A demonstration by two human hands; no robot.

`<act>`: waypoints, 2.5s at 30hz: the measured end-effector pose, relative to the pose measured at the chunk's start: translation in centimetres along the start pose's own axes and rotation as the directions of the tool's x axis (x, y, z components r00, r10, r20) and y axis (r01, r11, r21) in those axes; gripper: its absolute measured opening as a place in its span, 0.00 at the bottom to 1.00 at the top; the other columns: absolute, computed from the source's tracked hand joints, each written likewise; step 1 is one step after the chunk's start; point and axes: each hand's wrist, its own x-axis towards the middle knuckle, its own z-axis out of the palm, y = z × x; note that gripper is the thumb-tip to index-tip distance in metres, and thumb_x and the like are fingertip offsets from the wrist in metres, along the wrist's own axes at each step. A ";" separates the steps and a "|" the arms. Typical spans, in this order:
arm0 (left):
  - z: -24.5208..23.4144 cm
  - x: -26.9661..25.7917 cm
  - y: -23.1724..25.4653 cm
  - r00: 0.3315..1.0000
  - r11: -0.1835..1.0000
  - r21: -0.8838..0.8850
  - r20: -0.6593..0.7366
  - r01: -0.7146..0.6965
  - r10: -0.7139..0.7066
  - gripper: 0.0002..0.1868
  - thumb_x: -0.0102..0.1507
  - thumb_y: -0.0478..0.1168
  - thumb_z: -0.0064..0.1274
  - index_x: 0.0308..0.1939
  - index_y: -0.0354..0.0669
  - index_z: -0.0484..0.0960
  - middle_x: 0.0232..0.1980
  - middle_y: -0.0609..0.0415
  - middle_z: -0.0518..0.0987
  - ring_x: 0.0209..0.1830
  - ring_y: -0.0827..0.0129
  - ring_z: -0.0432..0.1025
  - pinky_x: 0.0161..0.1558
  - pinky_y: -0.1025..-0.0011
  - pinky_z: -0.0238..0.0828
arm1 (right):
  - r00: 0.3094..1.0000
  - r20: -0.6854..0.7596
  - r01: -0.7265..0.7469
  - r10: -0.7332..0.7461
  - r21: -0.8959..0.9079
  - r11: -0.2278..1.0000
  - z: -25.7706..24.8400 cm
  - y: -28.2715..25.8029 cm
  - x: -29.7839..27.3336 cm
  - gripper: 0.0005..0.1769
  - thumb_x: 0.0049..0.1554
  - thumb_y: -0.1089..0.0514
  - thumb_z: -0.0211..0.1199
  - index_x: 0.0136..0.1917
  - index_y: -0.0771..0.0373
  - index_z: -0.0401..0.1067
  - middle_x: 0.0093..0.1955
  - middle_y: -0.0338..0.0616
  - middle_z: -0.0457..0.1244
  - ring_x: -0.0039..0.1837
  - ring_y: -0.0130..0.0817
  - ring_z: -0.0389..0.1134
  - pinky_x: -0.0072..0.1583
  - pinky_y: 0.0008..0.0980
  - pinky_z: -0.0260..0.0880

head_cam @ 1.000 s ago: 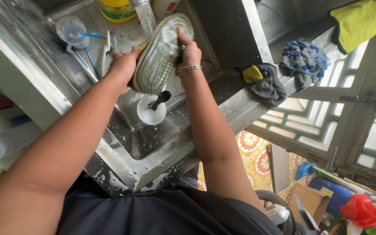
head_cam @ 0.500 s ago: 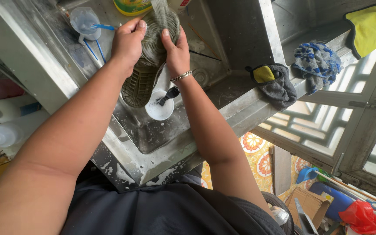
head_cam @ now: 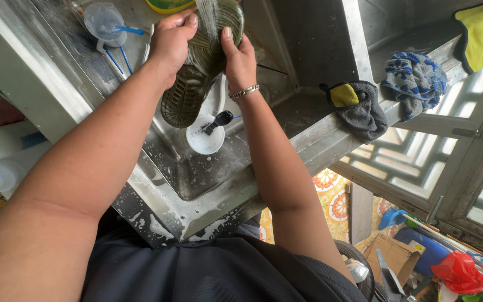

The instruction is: The person scrubs a black and white sneaker with a brush and cleaning solution, rinses it under running water, and places it aside. They then repeat the process on a second white sneaker, scrubbing and rinsing it before placing it next to the first.

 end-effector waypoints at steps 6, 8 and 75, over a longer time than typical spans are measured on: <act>-0.1 0.8 -0.2 0.998 1.000 0.030 0.063 -0.001 -0.001 0.13 0.72 0.44 0.47 0.52 0.44 0.84 0.43 0.69 0.78 0.45 0.83 0.67 0.55 0.80 0.62 | 1.000 -0.013 0.019 -0.018 0.013 1.000 -0.5 -0.7 0.4 0.19 0.67 0.50 0.60 0.60 0.69 0.72 0.55 0.44 0.70 0.55 0.27 0.69 0.58 0.31 0.71; -0.2 0.9 -0.3 0.996 0.999 0.050 0.089 0.000 -0.004 0.11 0.73 0.45 0.46 0.42 0.46 0.80 0.39 0.69 0.73 0.42 0.82 0.64 0.52 0.79 0.61 | 0.999 -0.009 0.042 -0.042 0.030 0.999 -0.7 -0.8 0.6 0.18 0.67 0.51 0.60 0.59 0.69 0.72 0.55 0.43 0.70 0.55 0.26 0.69 0.57 0.31 0.71; 3.0 -8.8 3.7 0.898 0.378 0.830 0.298 -0.411 0.323 0.23 0.58 0.45 0.69 0.43 0.36 0.72 0.38 0.38 0.81 0.39 0.40 0.76 0.37 0.48 0.71 | 0.940 0.163 -0.341 0.300 0.395 0.853 -0.8 -4.8 0.0 0.46 0.55 0.24 0.52 0.63 0.68 0.71 0.56 0.53 0.70 0.55 0.45 0.73 0.59 0.48 0.75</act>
